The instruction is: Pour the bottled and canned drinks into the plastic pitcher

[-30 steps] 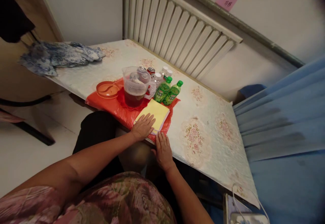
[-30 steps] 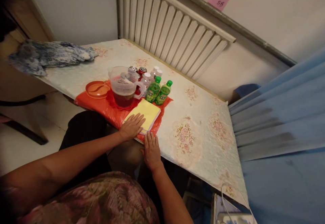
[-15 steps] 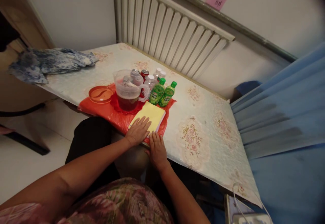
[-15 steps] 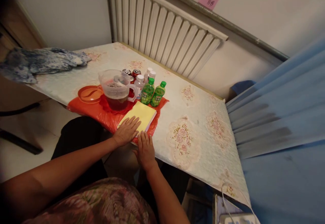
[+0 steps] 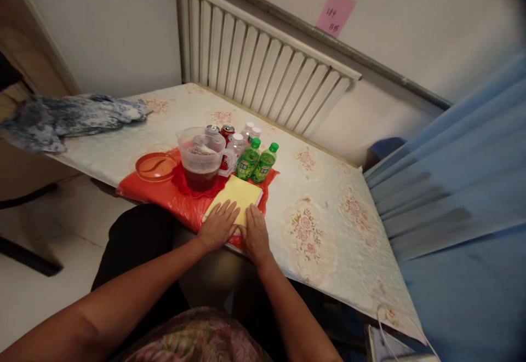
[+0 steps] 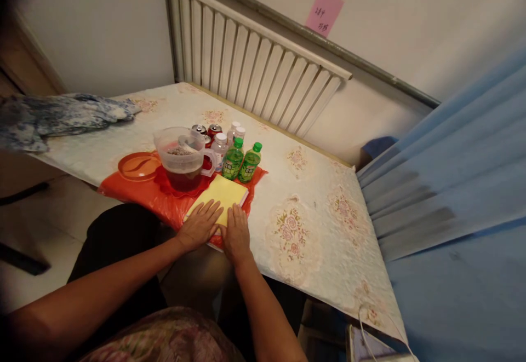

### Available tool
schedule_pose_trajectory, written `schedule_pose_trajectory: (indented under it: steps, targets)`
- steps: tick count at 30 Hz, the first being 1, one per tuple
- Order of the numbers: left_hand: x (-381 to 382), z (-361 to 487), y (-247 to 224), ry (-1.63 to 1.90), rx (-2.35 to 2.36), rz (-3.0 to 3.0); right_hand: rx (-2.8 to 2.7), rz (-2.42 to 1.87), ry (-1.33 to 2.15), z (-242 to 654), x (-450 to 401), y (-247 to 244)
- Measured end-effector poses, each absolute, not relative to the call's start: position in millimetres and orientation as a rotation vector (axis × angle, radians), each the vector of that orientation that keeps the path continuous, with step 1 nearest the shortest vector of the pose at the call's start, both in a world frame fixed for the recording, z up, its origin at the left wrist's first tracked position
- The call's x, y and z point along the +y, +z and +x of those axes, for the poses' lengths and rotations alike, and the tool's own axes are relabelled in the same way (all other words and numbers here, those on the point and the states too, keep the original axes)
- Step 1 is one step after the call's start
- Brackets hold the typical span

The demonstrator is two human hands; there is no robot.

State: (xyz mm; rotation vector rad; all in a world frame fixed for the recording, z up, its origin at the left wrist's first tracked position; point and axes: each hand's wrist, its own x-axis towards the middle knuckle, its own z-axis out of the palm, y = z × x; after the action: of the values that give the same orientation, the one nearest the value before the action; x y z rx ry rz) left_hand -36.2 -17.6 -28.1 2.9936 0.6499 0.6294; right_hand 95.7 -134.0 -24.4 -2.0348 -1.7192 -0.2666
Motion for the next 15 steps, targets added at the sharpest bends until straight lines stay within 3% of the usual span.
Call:
schedule_pose_trajectory:
  steps: [15]
  targets:
    - [7, 6, -2, 0.569, 0.813, 2.877, -1.726, -2.142, -0.23, 98, -116, -29]
